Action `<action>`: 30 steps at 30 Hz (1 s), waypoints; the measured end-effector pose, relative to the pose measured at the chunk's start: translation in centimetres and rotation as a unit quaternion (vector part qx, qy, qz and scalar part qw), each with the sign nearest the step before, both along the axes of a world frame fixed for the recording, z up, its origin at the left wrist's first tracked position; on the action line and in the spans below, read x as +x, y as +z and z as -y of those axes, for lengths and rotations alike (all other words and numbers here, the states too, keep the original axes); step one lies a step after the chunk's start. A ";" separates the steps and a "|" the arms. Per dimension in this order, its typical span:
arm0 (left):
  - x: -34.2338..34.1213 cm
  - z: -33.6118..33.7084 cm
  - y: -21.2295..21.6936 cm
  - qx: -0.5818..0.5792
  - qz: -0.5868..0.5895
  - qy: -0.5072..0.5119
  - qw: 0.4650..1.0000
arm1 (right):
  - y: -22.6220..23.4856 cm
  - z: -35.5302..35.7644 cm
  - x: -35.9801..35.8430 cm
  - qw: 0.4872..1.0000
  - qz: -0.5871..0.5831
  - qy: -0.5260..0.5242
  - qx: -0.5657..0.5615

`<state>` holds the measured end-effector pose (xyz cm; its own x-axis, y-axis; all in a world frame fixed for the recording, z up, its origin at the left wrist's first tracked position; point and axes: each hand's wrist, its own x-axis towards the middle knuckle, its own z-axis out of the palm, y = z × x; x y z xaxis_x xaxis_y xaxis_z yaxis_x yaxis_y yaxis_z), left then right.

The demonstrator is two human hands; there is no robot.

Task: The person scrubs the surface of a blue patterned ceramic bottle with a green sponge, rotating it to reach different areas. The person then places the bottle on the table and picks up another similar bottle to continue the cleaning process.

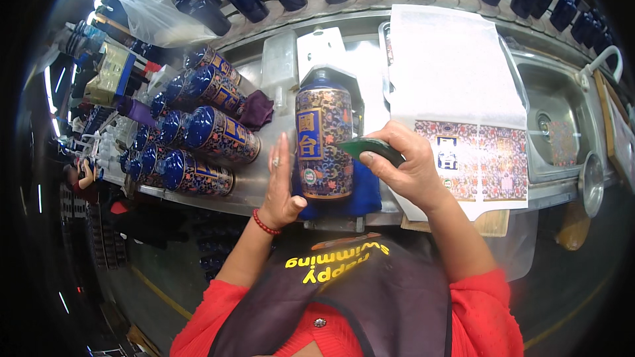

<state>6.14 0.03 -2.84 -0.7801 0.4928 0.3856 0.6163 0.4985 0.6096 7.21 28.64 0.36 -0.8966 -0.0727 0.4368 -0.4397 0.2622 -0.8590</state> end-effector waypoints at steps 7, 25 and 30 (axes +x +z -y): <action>-6.5 -2.1 6.1 -0.115 -0.158 -0.063 0.979 | -0.4 -0.5 1.3 0.997 0.046 -0.037 -0.045; 1.9 0.2 2.4 -0.045 -0.147 -0.066 0.986 | -0.5 0.1 3.0 0.999 0.024 -0.021 -0.040; 2.8 0.2 1.3 -0.020 -0.162 0.023 0.986 | 0.2 0.8 3.0 0.999 -0.006 0.014 0.049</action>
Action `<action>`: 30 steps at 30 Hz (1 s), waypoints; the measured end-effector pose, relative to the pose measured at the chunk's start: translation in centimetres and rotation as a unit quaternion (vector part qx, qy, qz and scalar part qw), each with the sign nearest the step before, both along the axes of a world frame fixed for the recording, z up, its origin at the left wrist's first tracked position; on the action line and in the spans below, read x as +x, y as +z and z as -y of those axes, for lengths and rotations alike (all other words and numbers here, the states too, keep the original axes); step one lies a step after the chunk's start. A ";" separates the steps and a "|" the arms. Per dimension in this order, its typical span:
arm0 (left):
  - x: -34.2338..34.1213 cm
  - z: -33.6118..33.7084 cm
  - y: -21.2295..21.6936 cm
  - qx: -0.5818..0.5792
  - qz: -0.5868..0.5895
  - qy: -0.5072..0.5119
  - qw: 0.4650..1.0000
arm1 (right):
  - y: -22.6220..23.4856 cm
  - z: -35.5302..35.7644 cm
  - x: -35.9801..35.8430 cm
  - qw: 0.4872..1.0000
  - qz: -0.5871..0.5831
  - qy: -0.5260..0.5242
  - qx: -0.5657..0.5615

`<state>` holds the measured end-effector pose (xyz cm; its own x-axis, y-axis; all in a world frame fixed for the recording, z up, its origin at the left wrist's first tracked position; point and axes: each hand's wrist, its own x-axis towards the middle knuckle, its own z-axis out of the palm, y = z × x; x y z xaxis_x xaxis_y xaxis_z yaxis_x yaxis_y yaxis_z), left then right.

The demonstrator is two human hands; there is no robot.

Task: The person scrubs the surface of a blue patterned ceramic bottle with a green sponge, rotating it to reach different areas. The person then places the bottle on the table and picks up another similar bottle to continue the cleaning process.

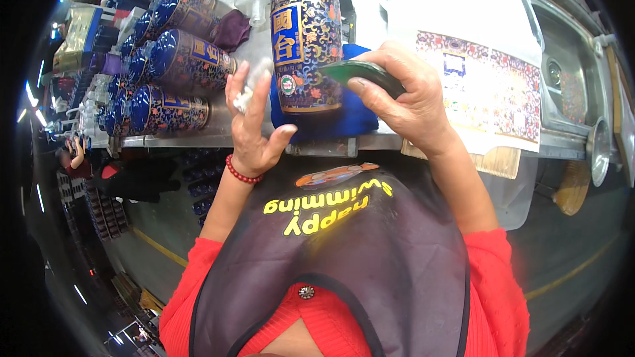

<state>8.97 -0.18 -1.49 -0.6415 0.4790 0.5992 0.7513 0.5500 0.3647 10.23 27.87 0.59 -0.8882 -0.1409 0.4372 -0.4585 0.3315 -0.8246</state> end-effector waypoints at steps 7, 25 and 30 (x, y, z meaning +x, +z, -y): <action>-1.4 -1.2 -0.8 -0.083 -0.042 0.049 0.994 | 0.1 0.2 0.8 0.997 0.029 -0.033 -0.060; -1.2 -1.5 -0.8 0.240 0.299 -0.102 0.918 | -0.3 0.6 0.8 0.996 0.054 -0.040 -0.066; -1.4 -1.8 0.1 0.196 0.282 -0.103 0.933 | -0.5 0.5 0.6 0.998 0.026 -0.040 -0.037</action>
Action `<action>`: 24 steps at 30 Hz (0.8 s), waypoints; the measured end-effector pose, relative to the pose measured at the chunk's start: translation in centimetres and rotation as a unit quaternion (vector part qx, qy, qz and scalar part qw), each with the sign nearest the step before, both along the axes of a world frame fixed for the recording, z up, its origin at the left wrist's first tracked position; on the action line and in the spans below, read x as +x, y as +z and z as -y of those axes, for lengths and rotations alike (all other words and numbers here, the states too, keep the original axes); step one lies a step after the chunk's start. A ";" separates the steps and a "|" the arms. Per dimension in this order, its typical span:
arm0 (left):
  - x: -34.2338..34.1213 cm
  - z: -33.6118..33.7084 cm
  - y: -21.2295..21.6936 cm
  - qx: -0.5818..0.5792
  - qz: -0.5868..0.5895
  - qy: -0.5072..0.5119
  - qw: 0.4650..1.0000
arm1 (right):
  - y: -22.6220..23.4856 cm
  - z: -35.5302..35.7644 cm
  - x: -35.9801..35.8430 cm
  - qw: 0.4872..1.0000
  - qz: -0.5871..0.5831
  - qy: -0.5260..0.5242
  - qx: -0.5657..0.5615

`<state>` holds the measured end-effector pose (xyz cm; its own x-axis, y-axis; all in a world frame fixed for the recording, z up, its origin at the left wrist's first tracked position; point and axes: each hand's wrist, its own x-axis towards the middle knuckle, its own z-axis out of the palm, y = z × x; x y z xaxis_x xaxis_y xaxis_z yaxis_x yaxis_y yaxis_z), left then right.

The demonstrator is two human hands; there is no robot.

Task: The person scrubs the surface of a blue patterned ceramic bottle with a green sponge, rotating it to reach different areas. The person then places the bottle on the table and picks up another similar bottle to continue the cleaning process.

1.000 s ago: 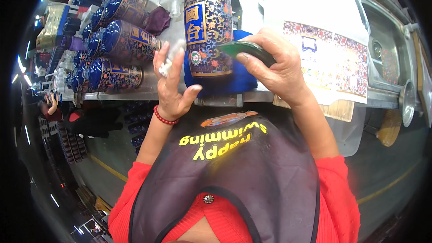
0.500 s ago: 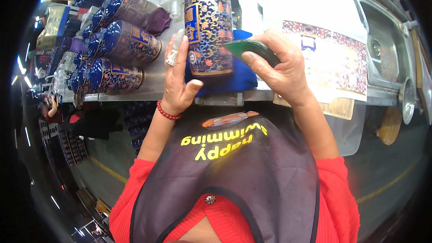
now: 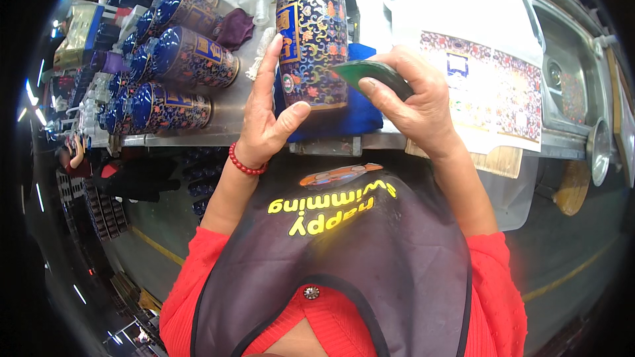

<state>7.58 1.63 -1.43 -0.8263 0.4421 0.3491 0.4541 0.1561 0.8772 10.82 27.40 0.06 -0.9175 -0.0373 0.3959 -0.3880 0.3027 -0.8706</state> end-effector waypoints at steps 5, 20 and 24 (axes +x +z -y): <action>0.0 -0.7 0.3 0.030 0.028 0.018 0.999 | 0.1 -0.1 0.1 1.000 0.019 -0.006 -0.018; 1.0 -0.4 1.7 -0.178 -0.226 0.081 0.954 | 0.3 0.7 0.7 0.997 0.049 -0.005 -0.053; 0.6 -1.3 0.7 -0.263 -0.280 0.122 0.915 | 0.1 2.7 0.8 0.993 0.066 0.048 -0.090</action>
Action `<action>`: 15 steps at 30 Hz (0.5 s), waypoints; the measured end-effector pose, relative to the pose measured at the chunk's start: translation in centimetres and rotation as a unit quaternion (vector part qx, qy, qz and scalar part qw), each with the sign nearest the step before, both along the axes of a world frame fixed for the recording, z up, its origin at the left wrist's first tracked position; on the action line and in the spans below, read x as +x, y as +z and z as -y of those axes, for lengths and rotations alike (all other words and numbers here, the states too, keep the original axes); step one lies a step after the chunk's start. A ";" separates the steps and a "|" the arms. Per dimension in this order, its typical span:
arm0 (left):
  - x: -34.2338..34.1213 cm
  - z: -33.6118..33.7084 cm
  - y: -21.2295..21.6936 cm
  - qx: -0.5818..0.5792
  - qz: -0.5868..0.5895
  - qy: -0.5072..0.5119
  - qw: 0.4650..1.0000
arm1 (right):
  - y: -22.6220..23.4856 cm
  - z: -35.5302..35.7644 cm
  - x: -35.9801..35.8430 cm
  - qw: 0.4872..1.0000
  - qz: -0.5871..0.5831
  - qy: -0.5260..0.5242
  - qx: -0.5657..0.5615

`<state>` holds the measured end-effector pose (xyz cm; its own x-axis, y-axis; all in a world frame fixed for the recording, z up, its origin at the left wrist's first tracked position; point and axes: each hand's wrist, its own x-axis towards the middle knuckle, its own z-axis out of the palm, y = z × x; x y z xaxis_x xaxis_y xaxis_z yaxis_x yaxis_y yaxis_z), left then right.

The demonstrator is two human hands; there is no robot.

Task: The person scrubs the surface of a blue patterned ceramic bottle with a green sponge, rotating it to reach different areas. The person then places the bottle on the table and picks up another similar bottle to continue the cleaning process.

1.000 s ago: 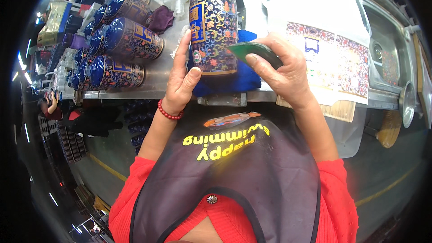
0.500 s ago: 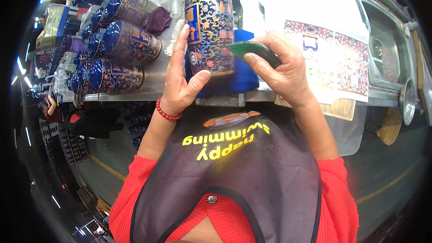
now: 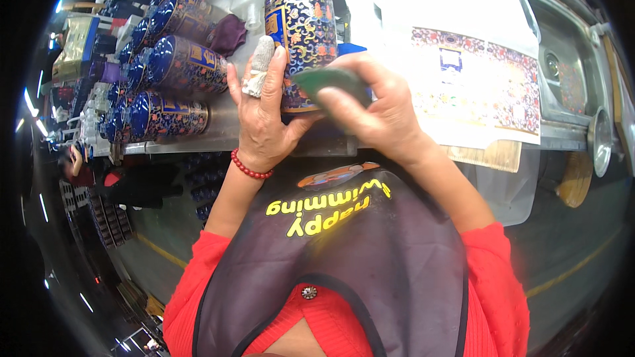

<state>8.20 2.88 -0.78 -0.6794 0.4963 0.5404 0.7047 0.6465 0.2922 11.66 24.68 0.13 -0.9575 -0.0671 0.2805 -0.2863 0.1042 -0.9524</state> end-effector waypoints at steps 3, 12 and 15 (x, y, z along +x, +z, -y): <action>-0.2 0.8 -1.0 0.006 0.011 -0.011 1.000 | -0.2 0.2 -0.1 0.996 -0.012 -0.032 0.083; 0.4 2.3 -3.1 0.039 0.128 -0.004 0.991 | -0.4 0.3 0.2 0.997 0.032 -0.055 0.049; 0.4 2.4 -3.1 0.068 0.154 -0.028 0.985 | -0.6 -0.4 0.2 0.981 0.051 -0.171 0.077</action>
<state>8.62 0.51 -3.89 -0.7952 0.4750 0.3770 0.6025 0.5489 0.5794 11.84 25.06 -0.47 -0.9539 0.2292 0.1936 -0.1132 0.3227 -0.9397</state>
